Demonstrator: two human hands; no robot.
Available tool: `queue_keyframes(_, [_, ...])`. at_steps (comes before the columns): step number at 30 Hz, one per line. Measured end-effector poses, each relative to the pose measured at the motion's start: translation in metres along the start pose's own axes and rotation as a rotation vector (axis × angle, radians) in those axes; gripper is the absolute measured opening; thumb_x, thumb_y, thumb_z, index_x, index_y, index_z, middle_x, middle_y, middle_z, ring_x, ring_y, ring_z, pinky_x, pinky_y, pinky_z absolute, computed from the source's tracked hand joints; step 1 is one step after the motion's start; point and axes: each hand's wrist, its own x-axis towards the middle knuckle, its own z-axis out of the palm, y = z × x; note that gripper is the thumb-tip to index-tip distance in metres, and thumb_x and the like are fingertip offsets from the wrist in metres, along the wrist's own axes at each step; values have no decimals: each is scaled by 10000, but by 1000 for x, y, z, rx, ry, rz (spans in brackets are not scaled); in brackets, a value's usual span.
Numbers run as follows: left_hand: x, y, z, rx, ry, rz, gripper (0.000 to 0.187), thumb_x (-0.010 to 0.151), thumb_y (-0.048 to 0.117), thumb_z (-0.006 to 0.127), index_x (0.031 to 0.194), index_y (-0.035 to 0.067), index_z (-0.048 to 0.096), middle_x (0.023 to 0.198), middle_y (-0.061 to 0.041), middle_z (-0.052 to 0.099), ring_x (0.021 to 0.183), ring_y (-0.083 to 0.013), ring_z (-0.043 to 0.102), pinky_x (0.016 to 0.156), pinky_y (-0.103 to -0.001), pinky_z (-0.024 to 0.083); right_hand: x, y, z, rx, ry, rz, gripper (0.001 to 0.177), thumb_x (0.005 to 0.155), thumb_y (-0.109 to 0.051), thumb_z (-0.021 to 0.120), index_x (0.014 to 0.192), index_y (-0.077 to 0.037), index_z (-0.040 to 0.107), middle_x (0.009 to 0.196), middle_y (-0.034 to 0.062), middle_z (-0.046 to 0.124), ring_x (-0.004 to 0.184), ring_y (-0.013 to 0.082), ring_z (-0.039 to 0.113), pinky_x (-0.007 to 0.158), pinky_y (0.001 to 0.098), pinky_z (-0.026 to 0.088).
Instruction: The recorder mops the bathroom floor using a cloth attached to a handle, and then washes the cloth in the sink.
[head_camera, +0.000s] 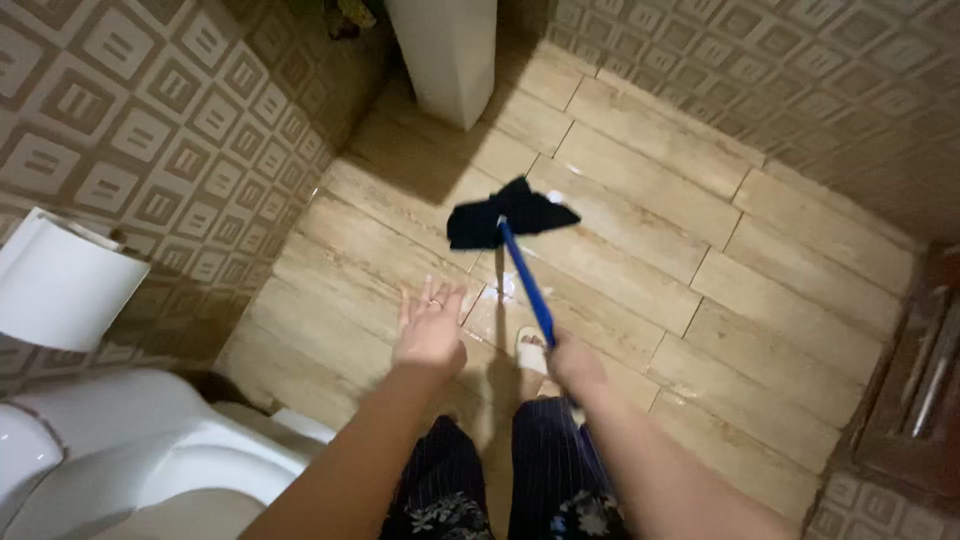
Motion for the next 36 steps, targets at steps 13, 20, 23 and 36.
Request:
queue_keyframes(13, [10, -32, -2, 29, 57, -126, 501, 1040, 273, 517, 1514, 218, 364, 1654, -32, 294, 1573, -257, 102, 1259, -536, 41, 81, -135, -165, -21, -219, 399, 416, 1028, -354, 564, 1443, -329, 564, 911, 158, 726, 618, 292, 680, 537, 456, 558])
queue_keyframes(20, [38, 7, -5, -5, 84, -120, 707, 879, 187, 643, 1520, 222, 350, 1629, -24, 327, 1561, -241, 154, 1257, -510, 66, 79, -102, -193, -155, -276, 418, 560, 1029, -361, 544, 1542, -519, 385, 977, 153, 731, 664, 285, 692, 586, 445, 581])
queue_keyframes(23, [55, 24, 9, -17, 123, -76, 718, 837, 187, 674, 1496, 238, 393, 1609, -43, 372, 1550, -249, 195, 1246, -501, 110, 66, -97, -192, -104, -283, 452, 559, 1031, -361, 539, 1541, -529, 384, 989, 153, 729, 666, 282, 689, 591, 446, 584])
queue_keyframes(36, [76, 69, 114, -1399, -439, -628, 530, 962, 467, 584, 1330, 86, 566, 1203, -148, 699, 1134, -327, 674, 901, -533, 505, 32, -18, 4, 309, -408, 333, 416, 962, -373, 607, 1093, -8, 758, 978, 159, 750, 902, 304, 719, 776, 423, 562])
